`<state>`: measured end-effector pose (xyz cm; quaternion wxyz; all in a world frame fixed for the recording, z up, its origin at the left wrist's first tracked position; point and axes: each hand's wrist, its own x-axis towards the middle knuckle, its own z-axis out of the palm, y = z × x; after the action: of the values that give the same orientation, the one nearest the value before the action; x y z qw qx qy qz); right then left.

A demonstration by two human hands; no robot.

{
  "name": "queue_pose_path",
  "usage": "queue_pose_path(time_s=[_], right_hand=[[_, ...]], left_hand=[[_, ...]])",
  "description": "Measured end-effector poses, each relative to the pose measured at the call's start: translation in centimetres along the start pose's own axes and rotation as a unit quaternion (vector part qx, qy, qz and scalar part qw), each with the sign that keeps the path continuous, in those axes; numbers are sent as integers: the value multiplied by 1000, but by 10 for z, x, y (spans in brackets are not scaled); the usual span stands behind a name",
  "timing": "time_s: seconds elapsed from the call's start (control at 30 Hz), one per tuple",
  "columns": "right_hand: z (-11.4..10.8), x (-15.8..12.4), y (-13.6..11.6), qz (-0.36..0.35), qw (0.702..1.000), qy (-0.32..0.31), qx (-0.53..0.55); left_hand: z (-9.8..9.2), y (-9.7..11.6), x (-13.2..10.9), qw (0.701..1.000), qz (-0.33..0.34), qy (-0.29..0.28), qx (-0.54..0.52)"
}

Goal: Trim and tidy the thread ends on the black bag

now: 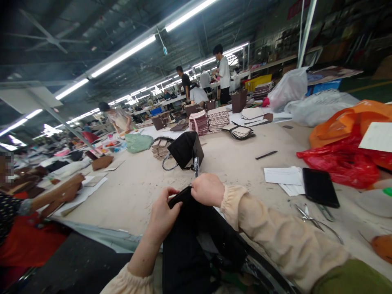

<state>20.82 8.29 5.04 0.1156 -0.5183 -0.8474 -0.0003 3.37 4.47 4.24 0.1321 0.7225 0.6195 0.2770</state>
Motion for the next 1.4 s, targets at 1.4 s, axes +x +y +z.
queue_pose_path(time_s=[1.4], right_hand=[[3,-4,2,-24,999,16,22]], left_hand=[[4,-1,17,986,153,6,61]])
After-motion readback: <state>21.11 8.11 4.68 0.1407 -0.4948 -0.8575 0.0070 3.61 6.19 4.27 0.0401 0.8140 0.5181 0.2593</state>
